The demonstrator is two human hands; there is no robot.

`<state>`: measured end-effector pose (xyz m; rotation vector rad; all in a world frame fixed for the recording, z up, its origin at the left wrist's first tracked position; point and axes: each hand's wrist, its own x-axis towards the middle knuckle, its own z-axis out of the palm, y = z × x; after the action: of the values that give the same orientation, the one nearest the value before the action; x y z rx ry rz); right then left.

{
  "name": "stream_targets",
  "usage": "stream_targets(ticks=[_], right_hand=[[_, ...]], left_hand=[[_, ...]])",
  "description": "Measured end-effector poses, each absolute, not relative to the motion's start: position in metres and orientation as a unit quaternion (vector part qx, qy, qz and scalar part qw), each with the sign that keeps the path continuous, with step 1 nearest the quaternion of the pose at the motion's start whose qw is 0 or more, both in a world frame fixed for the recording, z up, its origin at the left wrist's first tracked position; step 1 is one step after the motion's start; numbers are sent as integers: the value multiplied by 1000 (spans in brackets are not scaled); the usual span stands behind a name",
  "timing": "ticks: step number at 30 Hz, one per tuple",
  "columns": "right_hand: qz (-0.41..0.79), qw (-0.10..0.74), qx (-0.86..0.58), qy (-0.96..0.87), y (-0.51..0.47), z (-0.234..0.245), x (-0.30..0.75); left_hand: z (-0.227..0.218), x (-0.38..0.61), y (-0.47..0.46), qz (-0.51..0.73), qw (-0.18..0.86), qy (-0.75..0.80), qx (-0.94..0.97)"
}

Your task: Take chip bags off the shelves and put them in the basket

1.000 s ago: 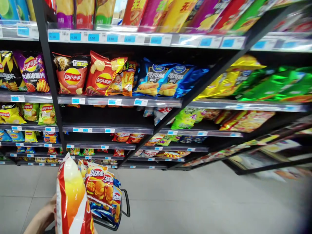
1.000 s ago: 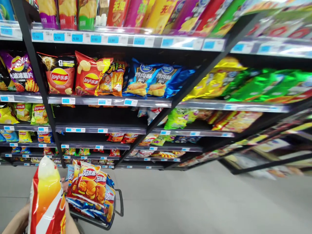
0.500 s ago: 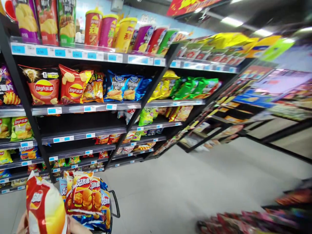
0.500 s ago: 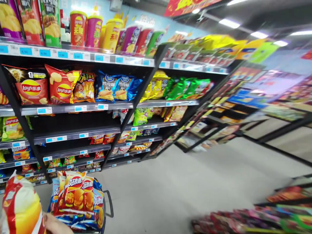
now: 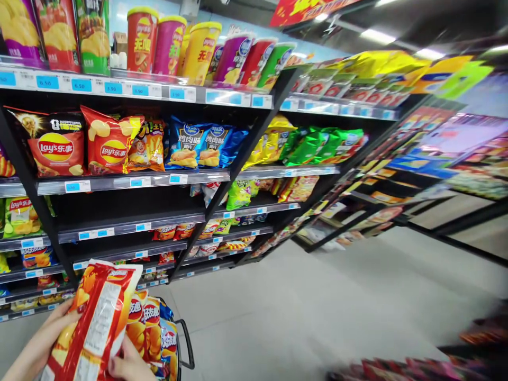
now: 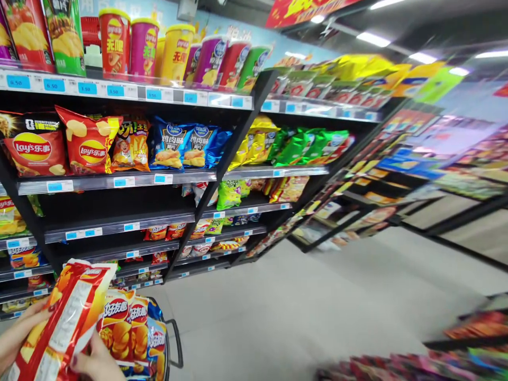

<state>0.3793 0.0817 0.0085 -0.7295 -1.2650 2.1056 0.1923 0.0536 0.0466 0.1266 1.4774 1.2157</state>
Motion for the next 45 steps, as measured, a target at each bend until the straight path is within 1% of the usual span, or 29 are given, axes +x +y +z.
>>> stream_targets(ticks=[3,5,8,12,16,20,23,25,27,28,30,32,34,36,38,39,41,43,45], right_hand=[[852,301,-241,-356,95,9,363],[858,320,-254,-309,103,9,360],[845,308,-288,-328,113,8,364],[860,234,-318,-322,123,4,371],[863,182,-351,-314,126,3,372],[863,172,-358,-311,124,3,372],[852,209,-347,-332,121,5,373],[811,264,-347,-389,118,6,373],[722,309,-385,-484,111,7,372],[664,318,-418,-532,106,8,370],[541,310,-487,-612,93,8,367],[446,285,-520,-671,77,8,364],[389,262,-496,-731,61,10,364],[379,238,-428,-785,49,14,370],[401,230,-373,-805,45,15,381],[415,237,-374,-795,46,15,388],[429,264,-426,-752,51,8,398],[423,281,-484,-713,57,-5,404],[405,291,-506,-703,63,-25,407]], left_hand=[[51,191,67,514,539,660,98],[55,193,71,525,513,665,133],[59,200,67,538,514,653,142],[59,206,59,536,577,600,142],[55,208,57,531,585,601,118],[51,207,58,528,589,599,121],[48,203,57,540,593,579,145],[45,202,55,541,586,583,154],[40,205,52,549,528,626,166],[37,210,50,558,487,650,169],[29,222,44,589,440,655,175],[19,237,35,635,472,590,161],[8,247,25,670,506,529,123],[-1,248,18,674,505,533,83],[-6,242,13,654,501,562,68],[-8,238,12,643,504,572,67],[-10,235,11,612,532,579,80],[-11,240,13,563,576,583,106],[-11,252,21,524,605,580,149]])
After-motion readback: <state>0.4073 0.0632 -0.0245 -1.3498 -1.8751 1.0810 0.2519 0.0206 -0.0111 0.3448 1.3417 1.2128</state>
